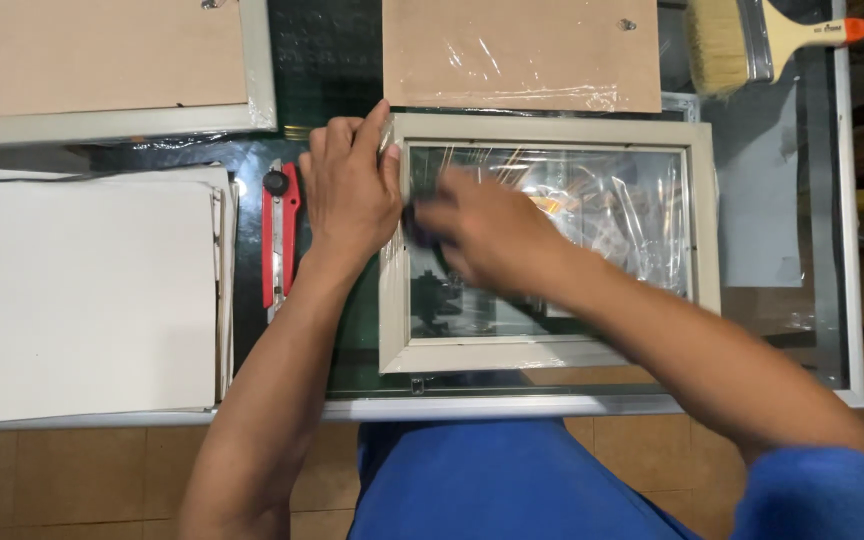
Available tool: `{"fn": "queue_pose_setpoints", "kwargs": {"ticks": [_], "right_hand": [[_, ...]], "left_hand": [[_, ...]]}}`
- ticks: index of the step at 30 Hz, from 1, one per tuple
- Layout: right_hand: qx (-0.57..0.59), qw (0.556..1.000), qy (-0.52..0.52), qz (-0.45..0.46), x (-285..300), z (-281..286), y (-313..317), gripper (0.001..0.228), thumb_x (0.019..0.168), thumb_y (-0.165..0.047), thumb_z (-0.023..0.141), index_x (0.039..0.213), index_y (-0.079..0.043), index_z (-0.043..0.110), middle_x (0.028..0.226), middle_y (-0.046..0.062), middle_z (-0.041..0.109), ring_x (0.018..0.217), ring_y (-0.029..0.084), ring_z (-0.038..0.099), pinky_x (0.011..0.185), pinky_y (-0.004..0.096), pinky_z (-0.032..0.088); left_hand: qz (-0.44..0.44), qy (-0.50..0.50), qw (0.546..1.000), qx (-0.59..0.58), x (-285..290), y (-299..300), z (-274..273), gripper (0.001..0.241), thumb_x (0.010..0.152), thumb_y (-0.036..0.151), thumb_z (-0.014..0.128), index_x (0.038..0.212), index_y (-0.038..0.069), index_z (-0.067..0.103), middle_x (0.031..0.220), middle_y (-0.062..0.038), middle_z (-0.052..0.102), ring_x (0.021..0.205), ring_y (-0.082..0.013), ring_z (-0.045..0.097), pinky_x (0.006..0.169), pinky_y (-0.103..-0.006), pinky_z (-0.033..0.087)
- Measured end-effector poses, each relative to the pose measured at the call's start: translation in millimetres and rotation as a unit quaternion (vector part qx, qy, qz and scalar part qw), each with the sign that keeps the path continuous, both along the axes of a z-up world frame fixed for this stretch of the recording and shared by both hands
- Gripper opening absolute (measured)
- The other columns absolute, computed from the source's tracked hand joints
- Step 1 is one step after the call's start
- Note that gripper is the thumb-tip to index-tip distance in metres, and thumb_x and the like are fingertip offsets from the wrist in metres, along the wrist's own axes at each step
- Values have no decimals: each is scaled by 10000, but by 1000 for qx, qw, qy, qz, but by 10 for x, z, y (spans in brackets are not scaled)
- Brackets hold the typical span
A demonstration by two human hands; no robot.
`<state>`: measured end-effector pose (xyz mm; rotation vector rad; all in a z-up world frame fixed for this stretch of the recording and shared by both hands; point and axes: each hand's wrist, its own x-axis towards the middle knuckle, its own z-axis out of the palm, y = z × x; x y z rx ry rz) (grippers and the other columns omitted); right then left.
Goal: Clean a picture frame and its glass component using a brush and cloth to prepare for assembly.
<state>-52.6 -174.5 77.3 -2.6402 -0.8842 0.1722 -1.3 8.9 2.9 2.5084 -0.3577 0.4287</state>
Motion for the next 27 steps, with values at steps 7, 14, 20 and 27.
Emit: {"fn": "queue_pose_setpoints", "kwargs": {"ticks": [7, 14, 20, 27], "right_hand": [[30, 988, 130, 79, -739, 160, -314, 592, 646, -123, 818, 1227, -104, 705, 1307, 167, 567, 1083, 357, 625, 864, 424, 548], [92, 941, 1, -325, -750, 287, -1448, 405, 867, -79, 724, 1264, -6, 705, 1147, 200, 657, 884, 289, 628, 749, 364, 516], [-56, 914, 48, -399, -319, -30, -630, 344, 901, -197, 649, 1199, -27, 641, 1097, 224, 593, 880, 381, 634, 746, 498, 532], [127, 974, 48, -179, -79, -224, 176, 520, 851, -281, 770, 1304, -57, 646, 1129, 176, 586, 963, 486, 676, 804, 541, 569]], "left_hand": [[-7, -1, 1000, -5, -18, -3, 46, 428, 979, 164, 643, 1391, 54, 614, 1115, -129, 573, 979, -307, 509, 823, -437, 367], [-8, -7, 1000, 4, -23, -40, 76, 458, 998, 235, 625, 1416, 56, 572, 1141, -142, 555, 994, -320, 486, 830, -442, 363], [0, -21, 1000, -10, -15, -51, 88, 415, 971, 105, 604, 1383, 56, 581, 1123, -143, 551, 974, -318, 483, 819, -447, 347], [-19, 14, 1000, 8, 42, 28, -97, 428, 1022, 284, 564, 1435, 176, 548, 1142, -79, 522, 1087, -351, 509, 816, -489, 380]]}}
